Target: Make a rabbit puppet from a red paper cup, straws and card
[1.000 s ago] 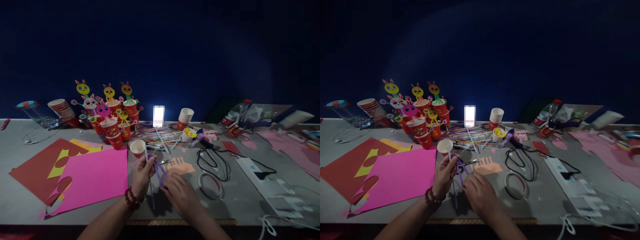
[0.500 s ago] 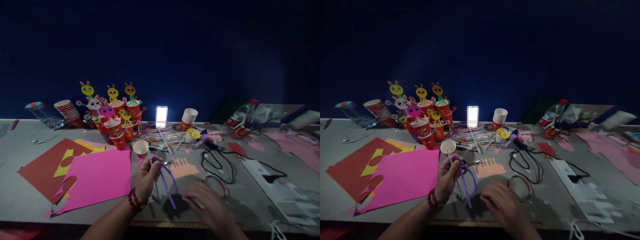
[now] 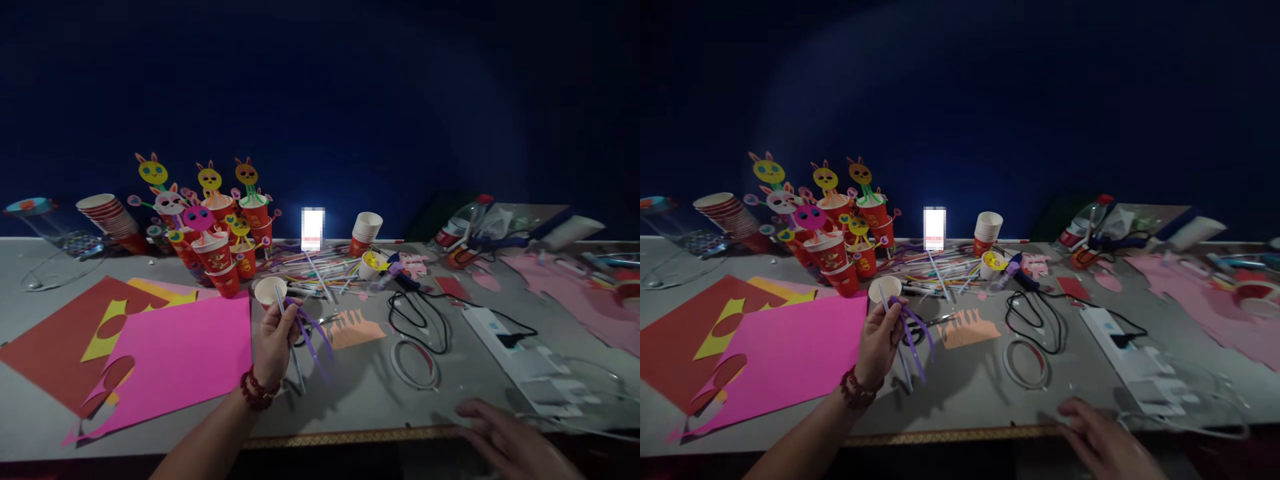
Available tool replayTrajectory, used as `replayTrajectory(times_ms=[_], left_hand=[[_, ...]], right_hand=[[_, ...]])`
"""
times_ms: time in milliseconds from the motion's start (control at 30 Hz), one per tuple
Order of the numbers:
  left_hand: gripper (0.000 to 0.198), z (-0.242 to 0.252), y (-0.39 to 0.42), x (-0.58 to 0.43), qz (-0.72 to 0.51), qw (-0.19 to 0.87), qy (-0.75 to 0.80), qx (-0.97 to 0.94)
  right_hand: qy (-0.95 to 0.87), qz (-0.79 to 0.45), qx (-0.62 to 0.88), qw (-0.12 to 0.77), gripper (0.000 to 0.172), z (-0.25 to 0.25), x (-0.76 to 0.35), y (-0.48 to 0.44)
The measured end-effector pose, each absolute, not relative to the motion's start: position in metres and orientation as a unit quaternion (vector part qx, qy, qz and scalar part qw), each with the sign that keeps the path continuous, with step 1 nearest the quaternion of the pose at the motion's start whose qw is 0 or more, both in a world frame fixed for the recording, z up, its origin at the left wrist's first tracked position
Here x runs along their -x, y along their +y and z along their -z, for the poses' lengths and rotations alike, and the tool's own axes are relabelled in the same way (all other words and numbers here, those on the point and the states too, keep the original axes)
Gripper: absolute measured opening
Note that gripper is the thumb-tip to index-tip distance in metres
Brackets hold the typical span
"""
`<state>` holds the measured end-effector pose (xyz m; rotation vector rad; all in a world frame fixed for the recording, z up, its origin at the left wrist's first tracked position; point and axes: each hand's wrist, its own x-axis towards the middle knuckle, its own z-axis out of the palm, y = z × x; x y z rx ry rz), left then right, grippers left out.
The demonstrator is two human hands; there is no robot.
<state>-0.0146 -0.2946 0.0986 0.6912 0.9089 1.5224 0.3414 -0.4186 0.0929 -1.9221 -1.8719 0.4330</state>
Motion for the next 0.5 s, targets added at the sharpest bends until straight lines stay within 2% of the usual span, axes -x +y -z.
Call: replayTrajectory(times_ms=[67, 100, 133, 167, 233, 333, 500], left_hand=[[0.03, -0.098, -0.296, 0.014, -0.649, 0.582, 0.385, -0.303], [0.03, -0.097, -0.296, 0.013, -0.647, 0.583, 0.383, -0.309], [0.03, -0.097, -0.296, 0.013, -0.644, 0.585, 0.381, -0.314], [0.03, -0.096, -0.297, 0.013, -0.64, 0.588, 0.38, -0.317], [0.031, -0.093, -0.298, 0.012, -0.628, 0.596, 0.382, -0.322], [0.033, -0.088, -0.3, 0.009, -0.606, 0.608, 0.385, -0.339], [0.033, -0.083, -0.301, 0.009, -0.583, 0.619, 0.388, -0.356]], right_hand=[[-0.719, -0.223, 0.638, 0.165, 0.028, -0.095, -0.312, -0.405], [-0.736, -0.229, 0.615, 0.165, 0.03, -0.098, -0.295, -0.397], [-0.744, -0.22, 0.602, 0.188, 0.036, -0.101, -0.278, -0.389], [-0.751, -0.23, 0.584, 0.206, 0.035, -0.105, -0.261, -0.381], [-0.752, -0.26, 0.548, 0.259, 0.024, -0.115, -0.227, -0.364], [-0.73, -0.308, 0.493, 0.358, 0.021, -0.126, -0.184, -0.338], [-0.715, -0.396, 0.45, 0.36, 0.013, -0.118, -0.144, -0.3]])
